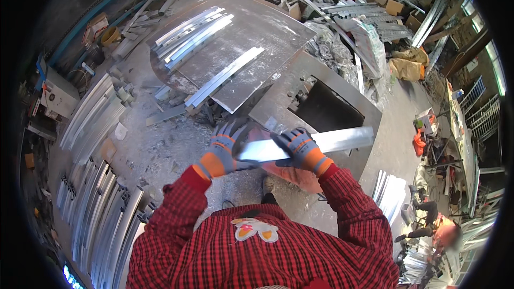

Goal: The person repeatedly rubs long silver metal profiles with a red cloth on a metal workbench, flipping and repositioning each piece to treat multiple sides. Finished pieces are stacked on the bench. The setting is a cluttered workshop with many metal profiles on the floor.

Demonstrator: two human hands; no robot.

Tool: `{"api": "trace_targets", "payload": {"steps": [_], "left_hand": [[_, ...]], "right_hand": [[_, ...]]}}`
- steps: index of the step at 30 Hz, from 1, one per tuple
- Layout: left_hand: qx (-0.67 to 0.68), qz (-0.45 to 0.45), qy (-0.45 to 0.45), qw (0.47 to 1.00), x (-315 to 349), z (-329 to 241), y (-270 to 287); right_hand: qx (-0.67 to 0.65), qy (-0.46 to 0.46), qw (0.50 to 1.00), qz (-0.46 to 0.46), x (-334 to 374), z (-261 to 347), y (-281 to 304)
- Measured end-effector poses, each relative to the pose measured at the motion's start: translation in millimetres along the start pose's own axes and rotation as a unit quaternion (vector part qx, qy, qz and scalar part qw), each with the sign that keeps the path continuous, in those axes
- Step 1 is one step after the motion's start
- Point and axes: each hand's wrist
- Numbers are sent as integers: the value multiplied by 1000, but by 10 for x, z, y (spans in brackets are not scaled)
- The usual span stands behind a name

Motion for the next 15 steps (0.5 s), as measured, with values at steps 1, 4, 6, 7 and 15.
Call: {"api": "trace_targets", "payload": {"steps": [1,4,6,7,15], "left_hand": [[-22,271,166,948,134,78,-65],[340,416,290,792,286,98,-195],[433,430,306,731,139,-122,-309],[456,425,312,717,241,-103,-562],[470,277,365,755,-75,45,-2061]], "right_hand": [[-5,28,999,-14,22,-20,14],[16,88,996,-4,43,-214,-111],[-24,96,995,-6,80,-344,-227],[-20,104,994,0,79,-462,-370],[33,-81,996,-10,62,-1340,-499]]}}
Point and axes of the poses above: each hand's wrist, its own x-axis away from the middle knuckle, its own y-axis out of the back of the hand, z = x × y, and after that the axes turned 9 degrees about -y, right-handed
